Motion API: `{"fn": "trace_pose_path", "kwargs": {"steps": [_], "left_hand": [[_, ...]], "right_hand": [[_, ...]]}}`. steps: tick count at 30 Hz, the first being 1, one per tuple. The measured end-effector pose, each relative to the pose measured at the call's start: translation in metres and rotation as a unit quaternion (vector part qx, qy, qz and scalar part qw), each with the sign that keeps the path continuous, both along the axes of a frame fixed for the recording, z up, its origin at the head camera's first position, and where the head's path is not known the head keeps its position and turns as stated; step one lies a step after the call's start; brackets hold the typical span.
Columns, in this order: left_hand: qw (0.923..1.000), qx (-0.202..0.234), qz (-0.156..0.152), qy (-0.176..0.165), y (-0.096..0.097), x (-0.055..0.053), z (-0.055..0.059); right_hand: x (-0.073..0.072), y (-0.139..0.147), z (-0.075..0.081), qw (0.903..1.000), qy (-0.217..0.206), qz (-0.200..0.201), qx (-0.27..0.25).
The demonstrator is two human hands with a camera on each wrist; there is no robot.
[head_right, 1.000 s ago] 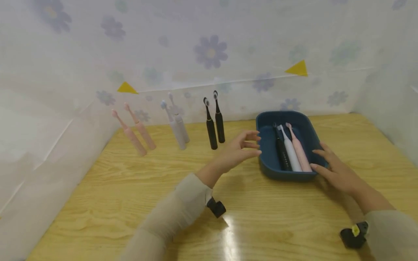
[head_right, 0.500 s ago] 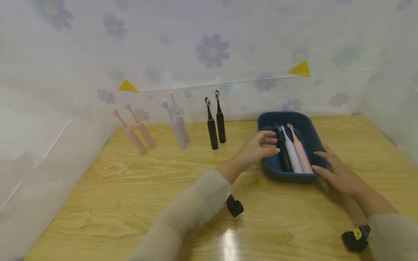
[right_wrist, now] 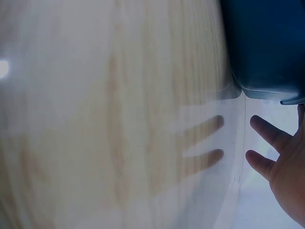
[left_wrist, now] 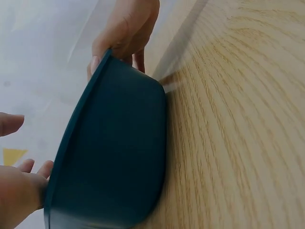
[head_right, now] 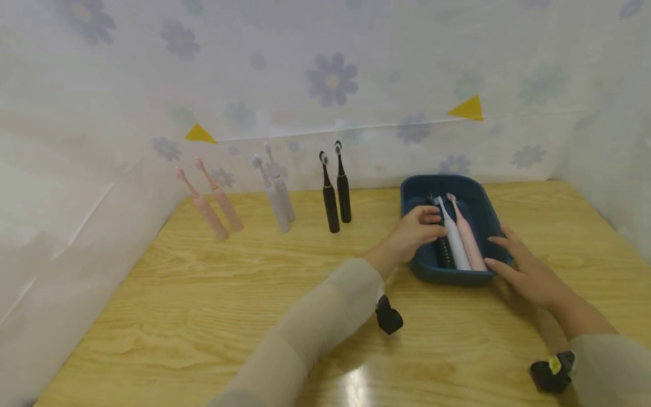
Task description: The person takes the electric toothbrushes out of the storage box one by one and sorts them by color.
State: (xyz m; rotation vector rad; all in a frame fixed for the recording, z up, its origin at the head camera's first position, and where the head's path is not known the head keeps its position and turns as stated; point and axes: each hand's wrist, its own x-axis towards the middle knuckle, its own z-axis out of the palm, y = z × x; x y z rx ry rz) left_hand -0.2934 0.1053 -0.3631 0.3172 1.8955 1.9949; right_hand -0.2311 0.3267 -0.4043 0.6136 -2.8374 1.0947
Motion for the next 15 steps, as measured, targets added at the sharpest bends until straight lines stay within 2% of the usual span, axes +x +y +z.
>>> {"fn": "trace_pose_path", "kwargs": {"steps": [4,8,12,15], "left_hand": [[0.9992,-0.026,0.029,-0.008,0.007,-0.002,-0.003],[0.9930,-0.108,0.045,0.011,0.015,-0.003,-0.003],[0.9777,-0.201,0.047,0.040,0.024,-0.005,-0.004],[0.9600,-0.269,0.050,0.059,0.030,-0.006,-0.006]], "right_hand": [[-0.001,-0.001,-0.001,1.0000,-0.002,-0.002,0.001],[-0.002,-0.001,-0.001,1.0000,0.002,0.005,-0.003],[-0.003,0.000,-0.001,0.9999,0.008,0.006,-0.005],[-0.003,0.001,-0.001,1.0000,0.006,0.003,-0.002]]}}
